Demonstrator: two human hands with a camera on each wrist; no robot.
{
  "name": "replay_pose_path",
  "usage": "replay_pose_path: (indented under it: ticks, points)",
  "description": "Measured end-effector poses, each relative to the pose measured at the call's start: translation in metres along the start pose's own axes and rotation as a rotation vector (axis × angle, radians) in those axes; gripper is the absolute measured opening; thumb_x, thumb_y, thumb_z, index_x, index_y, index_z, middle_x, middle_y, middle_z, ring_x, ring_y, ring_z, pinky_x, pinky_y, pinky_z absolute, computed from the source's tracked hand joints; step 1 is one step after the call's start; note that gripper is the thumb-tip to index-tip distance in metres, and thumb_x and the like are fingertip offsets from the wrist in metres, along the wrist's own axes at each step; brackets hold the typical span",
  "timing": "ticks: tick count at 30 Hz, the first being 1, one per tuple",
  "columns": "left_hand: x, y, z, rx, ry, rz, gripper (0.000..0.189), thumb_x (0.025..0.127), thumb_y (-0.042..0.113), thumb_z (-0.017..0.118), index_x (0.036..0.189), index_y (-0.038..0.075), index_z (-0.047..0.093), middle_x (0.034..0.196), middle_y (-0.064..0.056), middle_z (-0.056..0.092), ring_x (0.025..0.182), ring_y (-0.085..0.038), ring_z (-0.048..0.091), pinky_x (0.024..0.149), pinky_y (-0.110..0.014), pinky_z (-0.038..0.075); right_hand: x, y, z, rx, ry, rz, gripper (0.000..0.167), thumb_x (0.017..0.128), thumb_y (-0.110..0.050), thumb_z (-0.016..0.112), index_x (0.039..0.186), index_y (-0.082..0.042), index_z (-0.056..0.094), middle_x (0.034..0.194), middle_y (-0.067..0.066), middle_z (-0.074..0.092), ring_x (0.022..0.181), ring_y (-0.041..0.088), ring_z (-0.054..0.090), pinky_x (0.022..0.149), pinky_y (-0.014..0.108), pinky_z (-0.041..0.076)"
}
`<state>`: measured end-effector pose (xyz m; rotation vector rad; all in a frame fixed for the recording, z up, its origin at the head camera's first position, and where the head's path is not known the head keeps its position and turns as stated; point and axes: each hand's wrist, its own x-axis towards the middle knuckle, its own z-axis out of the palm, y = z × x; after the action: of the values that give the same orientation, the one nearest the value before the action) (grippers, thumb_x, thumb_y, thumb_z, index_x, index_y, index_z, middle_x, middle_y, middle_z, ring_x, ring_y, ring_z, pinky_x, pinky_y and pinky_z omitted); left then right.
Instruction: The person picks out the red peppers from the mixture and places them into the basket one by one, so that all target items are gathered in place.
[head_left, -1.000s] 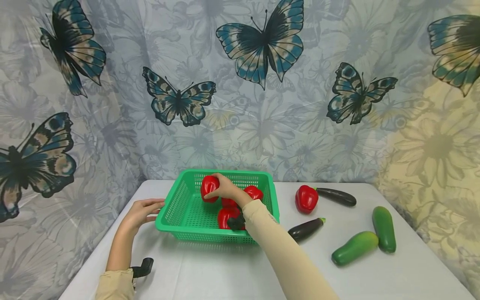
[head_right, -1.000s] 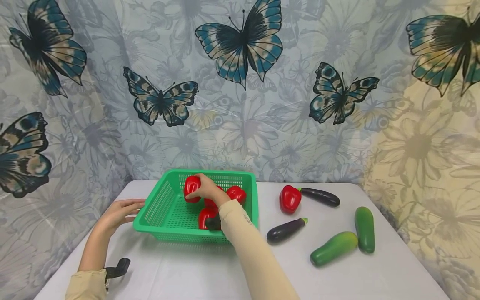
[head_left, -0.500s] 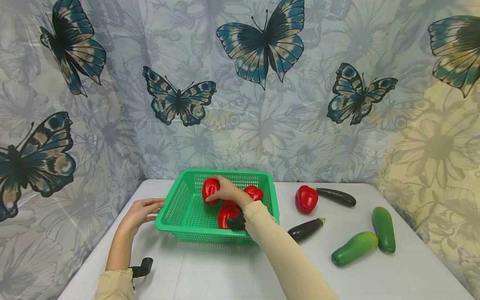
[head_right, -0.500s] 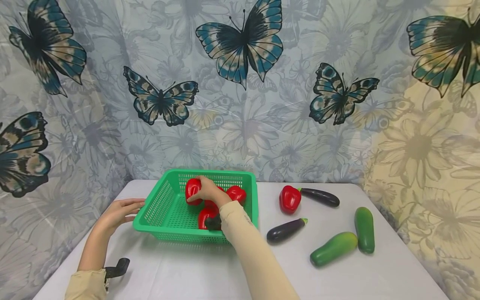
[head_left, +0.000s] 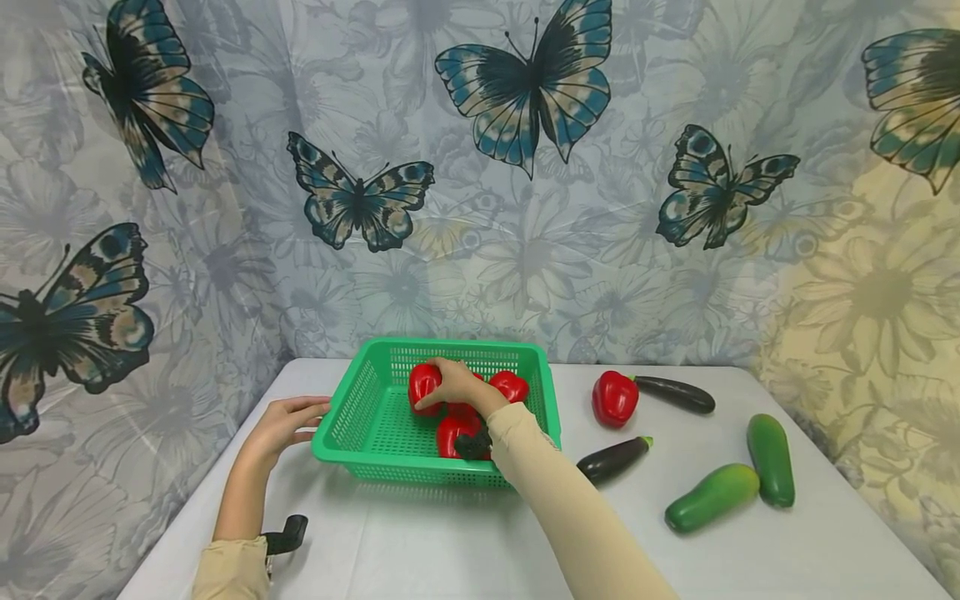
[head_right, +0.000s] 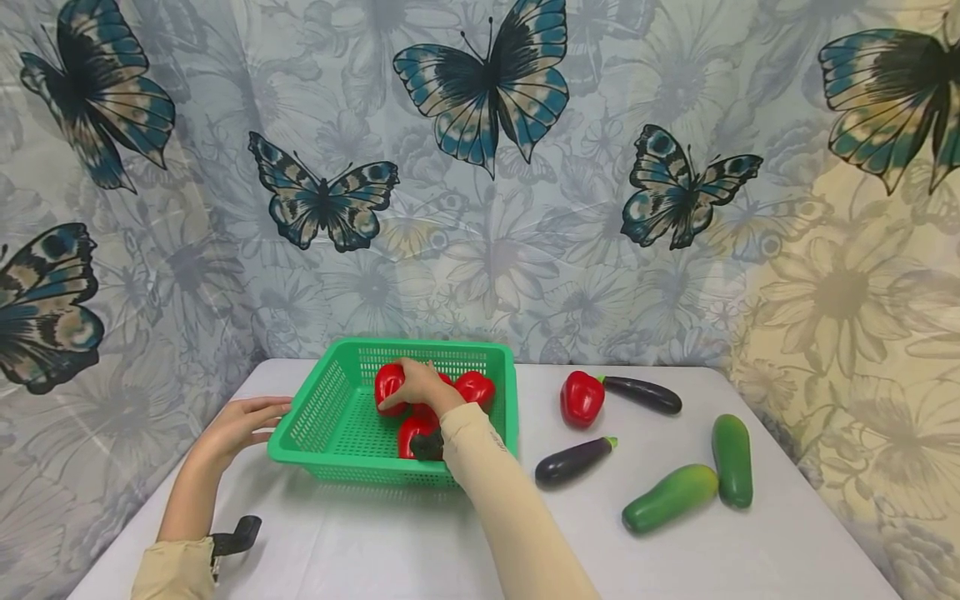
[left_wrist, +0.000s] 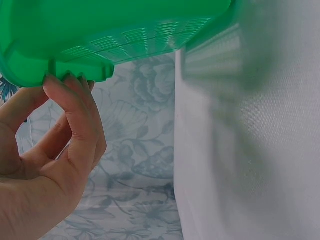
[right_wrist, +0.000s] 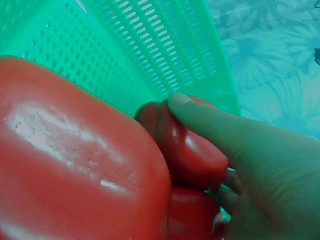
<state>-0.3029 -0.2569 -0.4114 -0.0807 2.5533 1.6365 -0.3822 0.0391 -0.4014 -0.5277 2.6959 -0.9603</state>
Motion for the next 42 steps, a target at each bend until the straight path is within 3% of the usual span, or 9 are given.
replay_pose_path:
  ticks: [7,14,20,26,42]
  points:
    - [0.0003,0.0006,-0.0005,-0.006,-0.003,0.001,0.057,0.097,0.036,0.061,0.136,-0.004,0.053,0.139,-0.024,0.052,0.103,-0.015,0.061,0.088,-0.032,0.059,0.0008,-0.0008,0.0018,-0.055,-0.013,0.016,0.085,0.08,-0.037,0.079,0.15,-0.015,0.036,0.145,0.012,0.048,0.141,0.036,0.03,0.104,0.053,0.047]
    - [0.0005,0.0011,0.0005,-0.008,-0.001,-0.003,0.057,0.097,0.035,0.061,0.136,-0.005,0.052,0.138,-0.024,0.053,0.101,-0.014,0.062,0.088,-0.033,0.059,-0.0009,-0.0044,0.0016,-0.104,-0.031,0.028,0.086,0.081,-0.037,0.078,0.151,-0.011,0.034,0.15,0.01,0.045,0.148,0.039,0.019,0.116,0.059,0.032]
    - [0.0015,0.0008,0.0002,-0.005,0.002,-0.003,0.057,0.096,0.036,0.061,0.136,-0.004,0.053,0.138,-0.024,0.054,0.101,-0.014,0.063,0.089,-0.034,0.059,-0.0007,-0.0067,0.0003,-0.13,-0.039,0.008,0.085,0.08,-0.036,0.079,0.148,-0.009,0.038,0.145,0.011,0.05,0.143,0.034,0.034,0.123,0.056,0.02]
    - [0.0002,0.0012,-0.0002,-0.008,-0.002,-0.001,0.056,0.097,0.035,0.061,0.136,-0.004,0.053,0.138,-0.024,0.053,0.101,-0.014,0.062,0.089,-0.033,0.059,0.0023,-0.0056,0.0016,-0.187,-0.06,-0.016,0.084,0.08,-0.037,0.079,0.148,-0.007,0.038,0.144,0.01,0.051,0.137,0.027,0.045,0.127,0.05,0.001]
    - [0.0014,-0.0005,-0.0015,-0.012,0.003,0.002,0.057,0.095,0.037,0.063,0.134,-0.004,0.055,0.132,-0.019,0.059,0.1,-0.015,0.063,0.086,-0.033,0.059,0.0031,-0.0074,0.0008,-0.205,-0.073,-0.029,0.084,0.079,-0.033,0.081,0.147,-0.006,0.039,0.145,0.009,0.05,0.137,0.027,0.044,0.126,0.052,0.003]
